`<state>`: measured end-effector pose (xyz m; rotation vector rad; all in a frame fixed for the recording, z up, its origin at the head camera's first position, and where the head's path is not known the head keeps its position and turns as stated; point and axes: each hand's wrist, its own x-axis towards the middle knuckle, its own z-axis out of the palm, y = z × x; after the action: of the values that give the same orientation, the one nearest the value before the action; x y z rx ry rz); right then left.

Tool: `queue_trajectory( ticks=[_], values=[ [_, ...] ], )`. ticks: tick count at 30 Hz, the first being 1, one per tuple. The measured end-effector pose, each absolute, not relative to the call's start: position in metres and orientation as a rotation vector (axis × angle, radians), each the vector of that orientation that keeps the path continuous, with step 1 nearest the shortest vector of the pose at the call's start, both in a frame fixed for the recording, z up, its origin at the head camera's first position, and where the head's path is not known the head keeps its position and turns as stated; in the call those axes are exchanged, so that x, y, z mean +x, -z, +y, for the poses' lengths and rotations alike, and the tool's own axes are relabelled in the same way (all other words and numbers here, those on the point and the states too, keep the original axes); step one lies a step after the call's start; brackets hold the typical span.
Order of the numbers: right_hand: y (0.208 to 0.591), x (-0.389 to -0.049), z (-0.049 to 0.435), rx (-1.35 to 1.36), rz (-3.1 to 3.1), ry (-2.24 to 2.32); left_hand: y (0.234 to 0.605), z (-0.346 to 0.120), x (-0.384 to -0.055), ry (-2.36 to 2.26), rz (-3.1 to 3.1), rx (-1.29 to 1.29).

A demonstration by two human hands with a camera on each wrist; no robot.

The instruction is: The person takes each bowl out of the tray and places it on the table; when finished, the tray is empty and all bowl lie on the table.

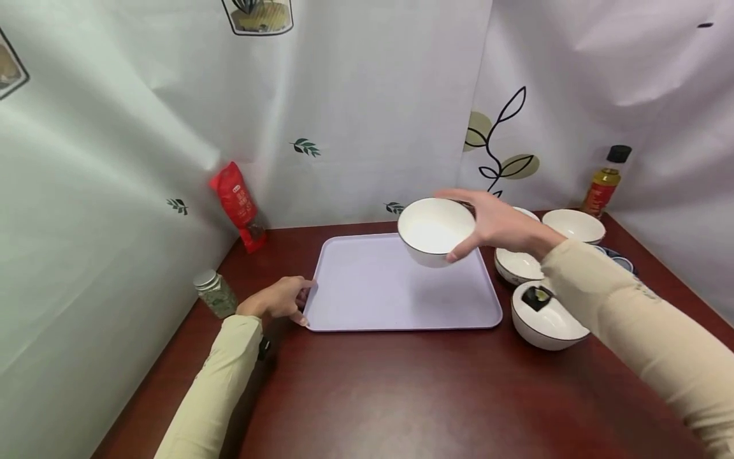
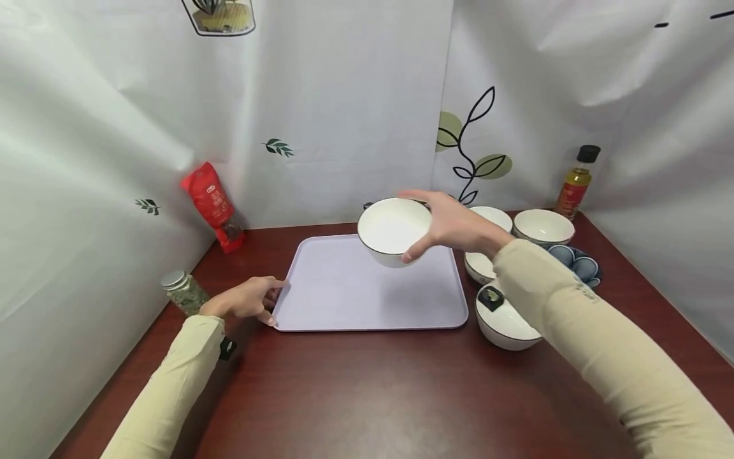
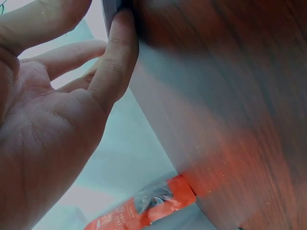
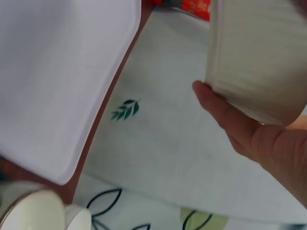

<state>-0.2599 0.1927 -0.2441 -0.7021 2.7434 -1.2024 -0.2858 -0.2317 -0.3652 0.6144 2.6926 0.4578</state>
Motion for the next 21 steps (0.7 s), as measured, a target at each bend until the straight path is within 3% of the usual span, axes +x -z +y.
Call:
queue_trajectory(
  ticks=[21],
  values=[
    [0.284,-0.214,0.307,-0.513,3.016,1.092,0.367,-0.234,-0.285,-0.5,2.679,0.618]
  ],
)
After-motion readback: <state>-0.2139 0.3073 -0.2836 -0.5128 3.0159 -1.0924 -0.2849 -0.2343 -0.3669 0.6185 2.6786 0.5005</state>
